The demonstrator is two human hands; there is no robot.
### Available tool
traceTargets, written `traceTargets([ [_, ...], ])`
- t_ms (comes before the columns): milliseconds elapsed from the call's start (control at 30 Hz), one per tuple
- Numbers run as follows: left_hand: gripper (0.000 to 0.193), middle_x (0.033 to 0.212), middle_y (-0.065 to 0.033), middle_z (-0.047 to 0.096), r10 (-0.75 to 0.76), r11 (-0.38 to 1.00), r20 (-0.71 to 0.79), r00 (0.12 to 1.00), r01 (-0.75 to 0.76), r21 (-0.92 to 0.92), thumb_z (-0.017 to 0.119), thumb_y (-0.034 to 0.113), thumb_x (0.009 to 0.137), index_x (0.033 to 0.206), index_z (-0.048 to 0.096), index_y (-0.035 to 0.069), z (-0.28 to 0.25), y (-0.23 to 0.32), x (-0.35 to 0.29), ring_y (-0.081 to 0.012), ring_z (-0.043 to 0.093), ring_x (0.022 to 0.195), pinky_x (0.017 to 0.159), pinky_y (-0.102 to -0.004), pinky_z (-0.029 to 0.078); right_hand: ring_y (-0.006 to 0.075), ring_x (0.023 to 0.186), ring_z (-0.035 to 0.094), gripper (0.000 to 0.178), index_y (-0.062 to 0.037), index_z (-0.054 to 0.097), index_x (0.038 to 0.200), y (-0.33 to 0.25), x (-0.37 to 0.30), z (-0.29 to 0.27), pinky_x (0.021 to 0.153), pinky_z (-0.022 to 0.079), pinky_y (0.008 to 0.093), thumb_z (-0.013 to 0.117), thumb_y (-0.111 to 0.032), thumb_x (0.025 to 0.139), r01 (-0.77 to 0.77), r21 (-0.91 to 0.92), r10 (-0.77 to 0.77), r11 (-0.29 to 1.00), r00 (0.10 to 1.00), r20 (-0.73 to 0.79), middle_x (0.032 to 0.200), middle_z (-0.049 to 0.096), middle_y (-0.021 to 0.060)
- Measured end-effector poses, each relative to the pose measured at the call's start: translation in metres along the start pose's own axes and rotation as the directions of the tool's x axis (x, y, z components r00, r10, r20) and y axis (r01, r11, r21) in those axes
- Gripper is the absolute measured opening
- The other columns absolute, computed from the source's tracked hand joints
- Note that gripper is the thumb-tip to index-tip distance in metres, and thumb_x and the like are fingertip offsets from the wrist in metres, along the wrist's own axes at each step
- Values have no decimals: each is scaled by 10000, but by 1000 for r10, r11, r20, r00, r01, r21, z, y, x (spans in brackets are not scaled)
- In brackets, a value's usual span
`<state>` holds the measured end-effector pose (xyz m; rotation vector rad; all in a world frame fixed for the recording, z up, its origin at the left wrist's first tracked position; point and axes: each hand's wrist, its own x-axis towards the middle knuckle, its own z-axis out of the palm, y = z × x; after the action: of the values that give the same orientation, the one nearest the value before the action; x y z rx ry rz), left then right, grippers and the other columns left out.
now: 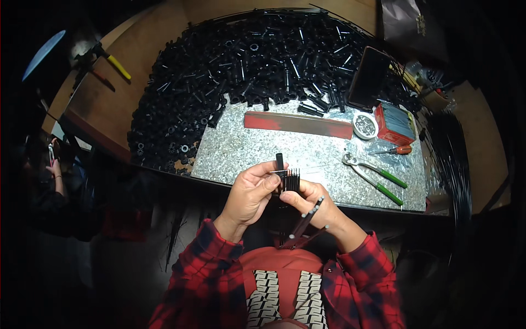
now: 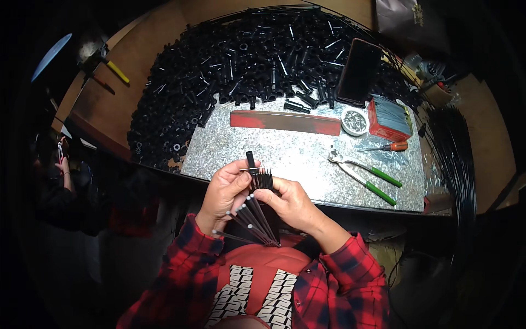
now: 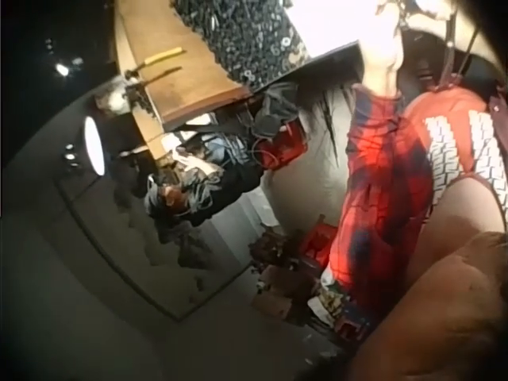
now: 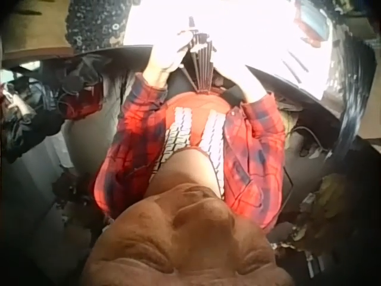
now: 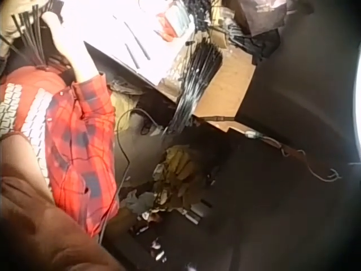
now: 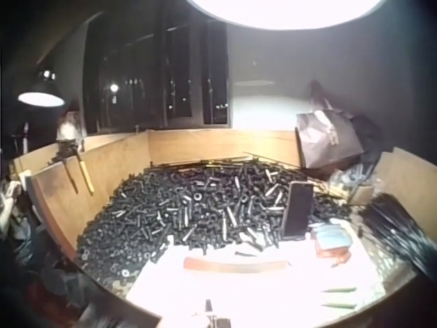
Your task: Assembling electrical wire harnesses by measuring, aligning, and crimping wires at a workbench.
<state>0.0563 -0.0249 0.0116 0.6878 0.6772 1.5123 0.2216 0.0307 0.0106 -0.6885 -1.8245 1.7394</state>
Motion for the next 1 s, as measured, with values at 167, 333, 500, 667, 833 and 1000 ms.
traceTargets([
  [167, 276, 1060, -109, 645, 38, 998, 7, 999, -37, -44, 577, 18, 919, 1186, 548, -44, 1, -6, -2, -136, 618, 959, 851, -253, 500, 21, 728, 504, 210, -19, 662, 950, -2, 1, -3, 633, 442, 221, 637, -226, 921, -73, 239, 63, 968, 997, 50, 767, 596, -55],
  [333, 279, 1056, -98, 644, 51, 995, -101, 994, -59, -79, 606, 64, 917, 1171, 549, -35, 7, -15, -4, -148, 614, 961, 903, -272, 472, 26, 622, 382, 234, -25, 640, 848, 17, 3, 1, 530, 334, 226, 662, -251, 904, -30, 106, 33, 994, 999, -25, 661, 462, -86],
  [500, 248, 1046, -95, 644, 47, 998, -125, 991, -51, -32, 572, 135, 950, 1120, 582, -45, 16, -15, -6, -140, 605, 951, 903, -275, 461, 22, 765, 518, 190, -18, 644, 972, 14, 1, -1, 680, 451, 222, 632, -201, 923, -144, 40, 143, 989, 989, 30, 838, 605, -48],
  [667, 290, 1033, -89, 636, 99, 995, -188, 977, -98, 14, 521, 204, 982, 1117, 587, -44, 22, -21, -7, -139, 586, 960, 903, -282, 445, 14, 690, 492, 187, -27, 640, 918, 16, 0, -2, 603, 416, 208, 630, -213, 923, -113, -6, 113, 994, 993, 9, 770, 588, -59],
  [833, 306, 1026, -82, 636, 92, 995, -183, 979, -98, -23, 486, 235, 998, 1116, 595, -26, 21, -22, -7, -136, 582, 944, 862, -272, 449, 39, 584, 467, 288, -22, 606, 752, -5, -6, -3, 516, 383, 238, 636, -259, 913, -137, 89, 141, 987, 989, -40, 626, 553, -20],
  [1000, 341, 1029, -81, 636, 87, 996, -178, 980, -84, 28, 446, 268, 1013, 1125, 598, -16, 25, -24, -10, -136, 578, 927, 841, -270, 446, 30, 498, 475, 228, -61, 624, 838, 2, -4, -7, 450, 368, 201, 576, -254, 950, -108, 51, 108, 993, 994, 7, 670, 607, -31],
])
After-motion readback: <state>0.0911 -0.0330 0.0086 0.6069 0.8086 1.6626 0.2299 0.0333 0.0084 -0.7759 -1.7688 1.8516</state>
